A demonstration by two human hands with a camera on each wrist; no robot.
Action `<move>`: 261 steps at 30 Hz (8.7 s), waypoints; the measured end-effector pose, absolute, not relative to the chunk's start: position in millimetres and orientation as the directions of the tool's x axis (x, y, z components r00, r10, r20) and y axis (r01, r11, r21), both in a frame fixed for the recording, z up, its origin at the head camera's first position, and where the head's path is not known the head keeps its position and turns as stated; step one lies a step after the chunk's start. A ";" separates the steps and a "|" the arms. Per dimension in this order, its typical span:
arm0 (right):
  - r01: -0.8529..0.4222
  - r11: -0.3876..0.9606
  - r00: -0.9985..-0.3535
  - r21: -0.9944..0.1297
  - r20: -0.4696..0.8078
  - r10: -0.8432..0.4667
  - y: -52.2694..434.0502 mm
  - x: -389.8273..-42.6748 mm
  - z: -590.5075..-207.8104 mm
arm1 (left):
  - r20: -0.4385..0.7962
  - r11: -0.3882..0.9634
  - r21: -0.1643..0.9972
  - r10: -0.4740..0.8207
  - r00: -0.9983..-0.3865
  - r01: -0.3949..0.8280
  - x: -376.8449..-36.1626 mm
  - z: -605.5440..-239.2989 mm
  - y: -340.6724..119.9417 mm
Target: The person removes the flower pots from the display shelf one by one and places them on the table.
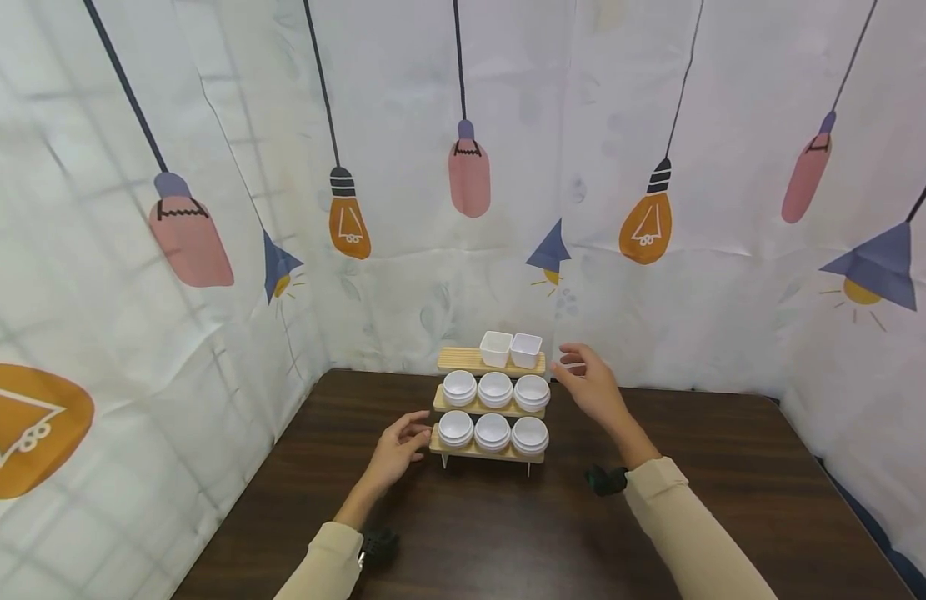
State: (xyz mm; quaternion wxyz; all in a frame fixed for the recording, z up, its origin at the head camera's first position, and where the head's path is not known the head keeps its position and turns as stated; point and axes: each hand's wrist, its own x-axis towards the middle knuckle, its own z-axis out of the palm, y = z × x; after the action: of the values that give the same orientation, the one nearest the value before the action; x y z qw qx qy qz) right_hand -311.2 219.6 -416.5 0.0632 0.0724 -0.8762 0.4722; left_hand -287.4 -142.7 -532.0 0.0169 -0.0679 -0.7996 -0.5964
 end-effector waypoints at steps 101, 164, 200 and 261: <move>-0.182 0.410 -0.978 -0.894 0.209 0.020 240.1 -309.5 -437.9 | 0.043 0.142 0.987 0.179 -0.983 0.069 -287.9 -544.2 -136.2; -0.055 0.560 -0.998 -0.826 0.063 -0.006 285.8 -310.0 -507.3 | 0.013 0.114 0.993 0.182 -0.983 0.034 -277.7 -546.2 -136.6; -0.009 0.543 -1.000 -0.840 -0.005 -0.025 296.0 -332.7 -530.3 | 0.017 0.091 0.995 0.192 -0.981 0.035 -275.2 -546.7 -134.9; -0.064 0.524 -0.997 -0.849 0.038 -0.061 298.1 -361.0 -539.4 | 0.003 0.079 0.997 0.194 -0.981 0.019 -276.9 -545.9 -135.5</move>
State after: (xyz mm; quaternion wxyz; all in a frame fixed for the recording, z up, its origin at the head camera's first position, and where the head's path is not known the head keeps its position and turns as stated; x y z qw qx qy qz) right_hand -361.0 298.1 -539.4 0.0015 0.0360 -0.8730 0.4864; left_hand -276.9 -135.5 -545.9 -0.0650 -0.0728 -0.7315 -0.6748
